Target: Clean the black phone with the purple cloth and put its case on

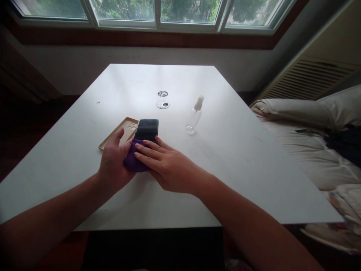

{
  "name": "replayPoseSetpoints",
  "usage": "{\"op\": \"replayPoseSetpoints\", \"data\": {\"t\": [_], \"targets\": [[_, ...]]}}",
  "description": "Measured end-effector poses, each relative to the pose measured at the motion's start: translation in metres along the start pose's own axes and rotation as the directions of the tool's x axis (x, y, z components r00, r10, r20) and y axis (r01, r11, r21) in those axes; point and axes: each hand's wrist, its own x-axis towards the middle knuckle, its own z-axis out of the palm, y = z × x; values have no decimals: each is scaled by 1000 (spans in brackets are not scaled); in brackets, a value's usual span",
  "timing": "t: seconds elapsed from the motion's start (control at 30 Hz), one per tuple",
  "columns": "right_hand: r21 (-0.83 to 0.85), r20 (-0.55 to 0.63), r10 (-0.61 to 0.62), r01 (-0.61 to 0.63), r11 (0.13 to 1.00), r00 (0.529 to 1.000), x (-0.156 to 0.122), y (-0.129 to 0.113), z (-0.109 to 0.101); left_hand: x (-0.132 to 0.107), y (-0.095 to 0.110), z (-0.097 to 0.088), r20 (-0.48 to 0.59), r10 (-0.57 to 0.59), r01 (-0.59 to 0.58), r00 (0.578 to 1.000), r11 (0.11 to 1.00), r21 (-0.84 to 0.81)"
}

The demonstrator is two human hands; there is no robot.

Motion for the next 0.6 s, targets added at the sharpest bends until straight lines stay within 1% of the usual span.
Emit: {"op": "replayPoseSetpoints", "data": {"t": [0.13, 0.23, 0.33, 0.4, 0.6], "targets": [[58, -34, -41, 43, 997, 999, -1, 1, -4, -2, 2, 4, -4, -47, 47, 999, 998, 38], [100, -75, -10, 18, 995, 997, -2, 5, -5, -2, 2, 5, 3, -55, 55, 998, 997, 48], [126, -121, 65, -50, 991, 990, -2, 9, -6, -1, 2, 3, 14, -37, 36, 999, 998, 42], [146, -122, 126, -108, 983, 984, -2, 12, -8, 0, 1, 1, 19, -37, 36, 999, 998, 43], [148, -105, 316, -300, 942, 943, -2, 21, -9, -3, -2, 3, -44, -70, 74, 997, 994, 84]]}}
